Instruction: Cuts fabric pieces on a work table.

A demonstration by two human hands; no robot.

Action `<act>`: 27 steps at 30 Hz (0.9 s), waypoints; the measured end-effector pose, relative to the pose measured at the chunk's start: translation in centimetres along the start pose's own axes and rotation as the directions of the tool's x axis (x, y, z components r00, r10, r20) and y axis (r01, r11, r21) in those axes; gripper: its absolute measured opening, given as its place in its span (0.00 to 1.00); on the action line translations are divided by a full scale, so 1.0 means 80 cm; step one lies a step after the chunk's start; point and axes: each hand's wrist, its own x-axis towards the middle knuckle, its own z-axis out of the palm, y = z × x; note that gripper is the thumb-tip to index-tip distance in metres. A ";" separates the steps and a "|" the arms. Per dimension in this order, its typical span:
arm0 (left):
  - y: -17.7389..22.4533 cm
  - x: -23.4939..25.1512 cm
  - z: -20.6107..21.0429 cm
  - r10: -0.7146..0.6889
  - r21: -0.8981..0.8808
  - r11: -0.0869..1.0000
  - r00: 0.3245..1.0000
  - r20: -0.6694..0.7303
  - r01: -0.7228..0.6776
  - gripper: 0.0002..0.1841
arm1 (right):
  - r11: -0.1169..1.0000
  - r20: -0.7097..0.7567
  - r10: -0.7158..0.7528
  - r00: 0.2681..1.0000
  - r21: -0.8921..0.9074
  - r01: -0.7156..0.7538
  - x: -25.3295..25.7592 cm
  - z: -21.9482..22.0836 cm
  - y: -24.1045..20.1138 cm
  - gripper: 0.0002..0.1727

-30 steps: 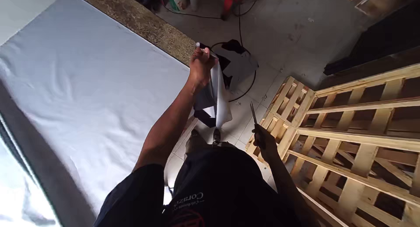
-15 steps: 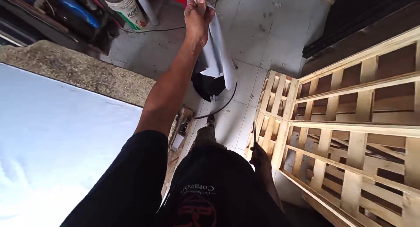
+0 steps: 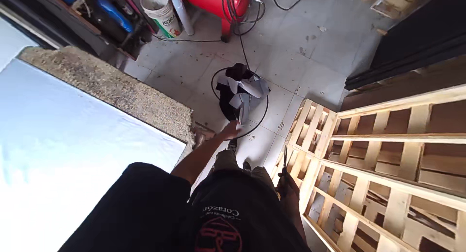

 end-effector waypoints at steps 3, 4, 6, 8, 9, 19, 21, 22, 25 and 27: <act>-0.097 -0.137 0.111 -0.194 -0.025 0.980 0.980 0.049 0.195 0.30 | 0.984 0.163 -0.015 0.987 -0.175 0.044 0.012 -0.003 -0.008 0.25; -0.130 -0.183 0.143 -0.284 -0.125 0.951 0.959 0.012 0.284 0.30 | 0.961 0.223 -0.025 0.975 -0.263 0.085 0.019 -0.004 -0.011 0.27; -0.192 -0.279 0.203 -0.483 -0.360 0.832 0.870 -0.095 0.423 0.31 | 0.879 0.372 -0.023 0.928 -0.435 0.196 0.037 -0.005 -0.016 0.30; -0.233 -0.382 0.256 -0.664 -0.552 0.673 0.731 -0.159 0.492 0.30 | 0.783 0.548 -0.019 0.836 -0.512 0.353 0.060 -0.003 -0.013 0.33; -0.250 -0.434 0.280 -0.732 -0.619 0.604 0.657 -0.180 0.503 0.29 | 0.751 0.614 -0.025 0.789 -0.509 0.421 0.068 0.002 -0.008 0.34; -0.381 -0.796 0.381 -0.955 -0.974 0.224 -0.208 -0.210 -0.042 0.29 | 0.328 0.908 -0.035 0.416 -0.383 0.863 0.007 0.334 0.035 0.43; -0.418 -0.854 0.377 -0.915 -0.968 0.232 -0.361 -0.183 -0.097 0.33 | 0.164 0.925 -0.016 0.380 -0.372 0.914 -0.008 0.409 0.060 0.44; -0.435 -0.885 0.372 -0.886 -0.969 0.232 -0.429 -0.173 -0.090 0.35 | 0.097 0.930 -0.013 0.368 -0.365 0.926 -0.016 0.444 0.074 0.44; -0.490 -0.975 0.356 -0.758 -0.981 0.190 -0.630 -0.169 0.034 0.44 | -0.128 0.912 -0.035 0.409 -0.410 0.903 -0.041 0.529 0.114 0.40; -0.527 -1.028 0.357 -0.727 -0.984 0.139 -0.663 -0.179 0.113 0.47 | -0.263 0.865 -0.066 0.498 -0.496 0.827 -0.062 0.562 0.137 0.38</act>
